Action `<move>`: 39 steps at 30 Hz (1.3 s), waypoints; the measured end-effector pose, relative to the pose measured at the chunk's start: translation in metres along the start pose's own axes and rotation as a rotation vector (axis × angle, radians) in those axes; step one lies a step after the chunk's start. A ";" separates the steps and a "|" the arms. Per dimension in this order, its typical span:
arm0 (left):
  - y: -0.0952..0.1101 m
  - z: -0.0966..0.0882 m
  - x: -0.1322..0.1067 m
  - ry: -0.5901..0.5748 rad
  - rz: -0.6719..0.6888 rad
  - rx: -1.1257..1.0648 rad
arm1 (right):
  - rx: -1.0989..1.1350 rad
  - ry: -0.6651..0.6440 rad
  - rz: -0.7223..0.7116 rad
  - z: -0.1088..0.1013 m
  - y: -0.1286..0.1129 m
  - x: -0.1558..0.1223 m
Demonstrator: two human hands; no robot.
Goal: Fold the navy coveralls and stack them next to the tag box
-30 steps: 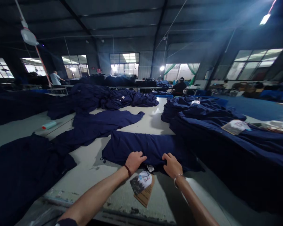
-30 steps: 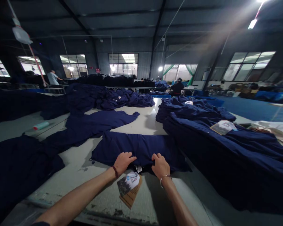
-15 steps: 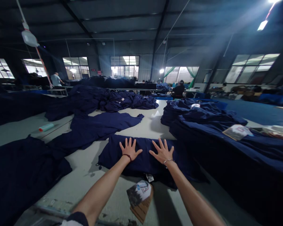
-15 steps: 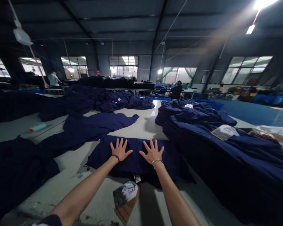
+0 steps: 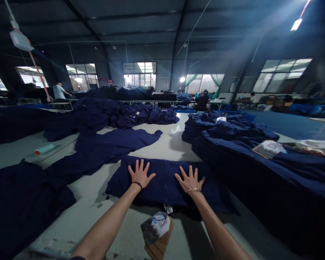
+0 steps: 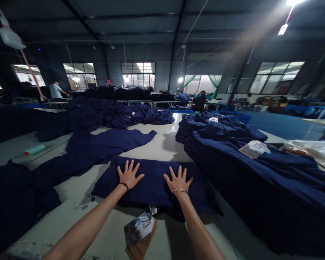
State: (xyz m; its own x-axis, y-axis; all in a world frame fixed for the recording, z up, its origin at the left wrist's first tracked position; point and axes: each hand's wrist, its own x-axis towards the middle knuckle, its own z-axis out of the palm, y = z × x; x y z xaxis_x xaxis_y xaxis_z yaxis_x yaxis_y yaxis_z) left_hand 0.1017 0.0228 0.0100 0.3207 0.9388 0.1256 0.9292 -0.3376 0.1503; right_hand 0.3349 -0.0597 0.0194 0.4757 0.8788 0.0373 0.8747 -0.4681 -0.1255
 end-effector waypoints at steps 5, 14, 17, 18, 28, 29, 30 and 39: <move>-0.013 0.001 0.000 -0.073 -0.058 -0.026 | 0.045 -0.068 0.064 0.005 0.007 -0.003; 0.004 -0.033 -0.042 -0.128 0.626 -0.345 | 0.264 0.041 -0.490 -0.023 0.028 -0.046; 0.000 -0.034 -0.056 -0.210 0.764 -0.307 | 0.255 -0.130 -0.643 -0.027 0.034 -0.068; -0.002 -0.034 -0.058 -0.216 0.762 -0.279 | 0.230 -0.163 -0.666 -0.027 0.035 -0.072; 0.022 -0.046 -0.060 -0.183 0.640 0.094 | 0.067 -0.116 -0.660 -0.034 0.013 -0.083; 0.024 -0.048 -0.061 -0.174 0.627 0.116 | 0.037 -0.107 -0.644 -0.036 0.011 -0.085; 0.026 -0.051 -0.061 -0.158 0.616 0.130 | 0.005 -0.088 -0.622 -0.037 0.009 -0.086; 0.036 -0.104 -0.049 0.072 0.549 0.108 | -0.025 0.284 -0.491 -0.081 -0.016 -0.080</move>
State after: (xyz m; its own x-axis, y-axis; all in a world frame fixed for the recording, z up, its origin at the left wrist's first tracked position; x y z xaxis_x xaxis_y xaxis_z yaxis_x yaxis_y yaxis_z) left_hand 0.1001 -0.0419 0.1109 0.7529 0.6187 0.2246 0.6439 -0.7630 -0.0566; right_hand 0.2901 -0.1298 0.0986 0.0160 0.9363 0.3508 0.9999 -0.0162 -0.0024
